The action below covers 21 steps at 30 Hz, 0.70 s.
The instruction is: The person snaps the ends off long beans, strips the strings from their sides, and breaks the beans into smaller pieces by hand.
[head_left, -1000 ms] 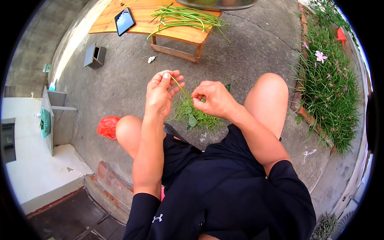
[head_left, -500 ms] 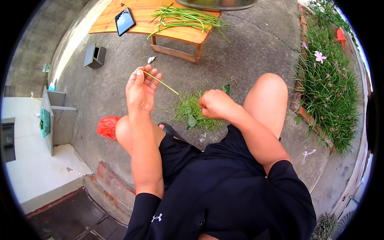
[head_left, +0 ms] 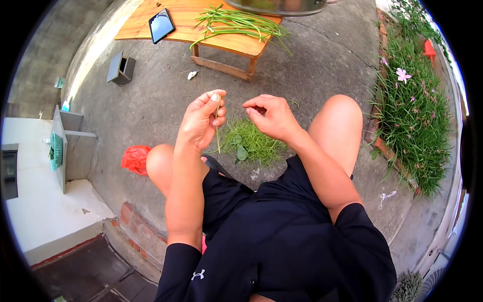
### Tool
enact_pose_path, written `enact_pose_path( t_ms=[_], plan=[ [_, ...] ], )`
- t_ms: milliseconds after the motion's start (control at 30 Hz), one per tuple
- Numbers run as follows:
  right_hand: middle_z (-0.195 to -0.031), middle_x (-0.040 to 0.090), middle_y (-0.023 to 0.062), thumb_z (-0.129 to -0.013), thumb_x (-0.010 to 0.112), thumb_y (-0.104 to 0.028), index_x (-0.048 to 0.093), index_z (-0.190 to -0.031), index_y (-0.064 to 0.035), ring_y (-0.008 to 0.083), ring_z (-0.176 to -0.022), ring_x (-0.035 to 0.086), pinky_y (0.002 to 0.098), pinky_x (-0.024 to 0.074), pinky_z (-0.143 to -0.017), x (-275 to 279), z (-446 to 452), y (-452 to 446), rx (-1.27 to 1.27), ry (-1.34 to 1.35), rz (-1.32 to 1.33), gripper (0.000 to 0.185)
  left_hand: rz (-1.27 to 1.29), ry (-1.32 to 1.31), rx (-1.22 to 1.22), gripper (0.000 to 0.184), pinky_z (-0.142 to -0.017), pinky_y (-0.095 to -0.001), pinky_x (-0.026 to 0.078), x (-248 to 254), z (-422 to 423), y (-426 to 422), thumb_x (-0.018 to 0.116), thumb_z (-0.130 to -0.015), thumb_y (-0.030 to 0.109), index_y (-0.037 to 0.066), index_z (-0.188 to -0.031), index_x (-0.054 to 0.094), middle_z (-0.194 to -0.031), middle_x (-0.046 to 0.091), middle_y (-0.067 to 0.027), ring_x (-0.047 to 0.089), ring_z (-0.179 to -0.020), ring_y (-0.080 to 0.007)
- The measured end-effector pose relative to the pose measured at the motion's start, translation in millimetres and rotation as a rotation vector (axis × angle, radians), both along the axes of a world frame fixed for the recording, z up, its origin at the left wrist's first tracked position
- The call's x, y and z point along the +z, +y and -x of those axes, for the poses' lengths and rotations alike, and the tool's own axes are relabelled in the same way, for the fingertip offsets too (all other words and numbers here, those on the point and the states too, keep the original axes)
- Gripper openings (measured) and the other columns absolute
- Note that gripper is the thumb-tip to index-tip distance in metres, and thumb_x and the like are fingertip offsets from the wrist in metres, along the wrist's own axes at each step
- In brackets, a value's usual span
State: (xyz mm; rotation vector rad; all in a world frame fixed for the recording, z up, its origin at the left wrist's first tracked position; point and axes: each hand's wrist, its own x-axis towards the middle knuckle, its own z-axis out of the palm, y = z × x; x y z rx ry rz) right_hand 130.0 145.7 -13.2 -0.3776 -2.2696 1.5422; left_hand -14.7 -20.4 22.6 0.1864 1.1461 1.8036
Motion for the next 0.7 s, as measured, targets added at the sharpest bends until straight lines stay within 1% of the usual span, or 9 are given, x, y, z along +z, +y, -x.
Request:
enact_pose_path(
  t_ms=[100, 133, 233, 333, 433, 533, 633, 700],
  plan=[
    [-0.089, 0.069, 0.0021, -0.091, 0.072, -0.009, 0.074, -0.107, -0.0001, 0.0063, -0.082, 0.062, 0.0238, 0.0504, -0.073, 5.8, 0.0, 1.6, 0.007, 0.094, 0.254, 0.018, 0.052, 0.035, -0.06, 0.021, -0.056, -0.0211, 0.041, -2.7, -14.0, 8.9, 0.06, -0.102, 0.014, 0.002, -0.119, 0.06, -0.088, 0.057, -0.0014, 0.051, -0.071, -0.0095],
    [-0.092, 0.07, 0.0012, -0.091, 0.073, -0.008, 0.074, -0.105, -0.0003, 0.0062, -0.083, 0.063, 0.0236, 0.051, -0.073, 6.4, -0.3, 0.9, 0.004, 0.12, 0.339, 0.017, 0.061, 0.042, -0.074, 0.024, -0.054, -0.0197, 0.039, -2.9, -17.7, 11.3, 0.061, -0.101, 0.014, 0.002, -0.122, 0.059, -0.087, 0.056, -0.0008, 0.05, -0.07, -0.0084],
    [-0.095, 0.071, 0.0024, -0.09, 0.074, -0.009, 0.074, -0.104, 0.0004, 0.0068, -0.084, 0.063, 0.0237, 0.0515, -0.075, 4.7, -2.3, 2.4, 0.041, 0.108, 0.36, 0.017, 0.088, 0.057, -0.132, 0.027, -0.052, -0.0187, 0.038, -3.7, -23.6, 15.1, 0.061, -0.101, 0.013, 0.002, -0.125, 0.057, -0.087, 0.058, -0.0013, 0.05, -0.069, -0.0081],
    [-0.084, 0.071, 0.0039, -0.087, 0.075, -0.011, 0.075, -0.096, 0.0004, 0.0075, -0.076, 0.064, 0.0254, 0.0532, -0.07, 4.6, -2.4, 3.3, 0.042, 0.13, 0.312, 0.015, 0.133, 0.059, -0.155, 0.03, -0.051, -0.0181, 0.038, 1.1, -28.8, 19.4, 0.062, -0.1, 0.011, 0.002, -0.128, 0.054, -0.09, 0.059, -0.0022, 0.05, -0.068, -0.0076],
    [-0.079, 0.071, 0.0036, -0.085, 0.075, -0.013, 0.074, -0.091, 0.0011, 0.0084, -0.074, 0.064, 0.0268, 0.0539, -0.07, 0.8, -3.2, 7.4, 0.062, 0.095, 0.282, 0.015, 0.146, 0.077, -0.177, 0.032, -0.051, -0.0178, 0.038, -1.6, -28.7, 19.6, 0.062, -0.1, 0.011, 0.002, -0.129, 0.053, -0.092, 0.061, -0.003, 0.051, -0.069, -0.0073],
    [-0.077, 0.071, 0.0039, -0.082, 0.073, -0.013, 0.074, -0.088, 0.0016, 0.0092, -0.073, 0.065, 0.0277, 0.0543, -0.07, 3.2, -3.6, 9.3, 0.05, 0.077, 0.261, 0.016, 0.162, 0.097, -0.156, 0.037, -0.053, -0.0179, 0.039, 3.8, -31.4, 20.2, 0.065, -0.098, 0.008, 0.001, -0.131, 0.053, -0.094, 0.064, -0.0037, 0.053, -0.071, -0.0071],
    [-0.085, 0.072, 0.0038, -0.084, 0.072, -0.012, 0.074, -0.092, 0.0006, 0.0095, -0.081, 0.065, 0.0275, 0.0533, -0.077, 4.8, -4.4, 12.9, 0.1, 0.029, 0.291, 0.015, 0.123, 0.196, -0.188, 0.044, -0.055, -0.0182, 0.04, 1.1, -26.6, 16.2, 0.069, -0.094, 0.004, 0.001, -0.134, 0.052, -0.095, 0.067, -0.0043, 0.056, -0.073, -0.0067],
    [-0.084, 0.072, 0.0036, -0.082, 0.072, -0.011, 0.073, -0.091, 0.0004, 0.0094, -0.08, 0.064, 0.0274, 0.0531, -0.076, 10.6, -6.1, 13.7, 0.107, 0.008, 0.249, 0.015, 0.116, 0.198, -0.194, 0.048, -0.056, -0.0184, 0.04, 1.1, -25.1, 14.4, 0.071, -0.092, 0.003, 0.001, -0.135, 0.052, -0.094, 0.068, -0.0043, 0.057, -0.073, -0.0062]
  ],
)
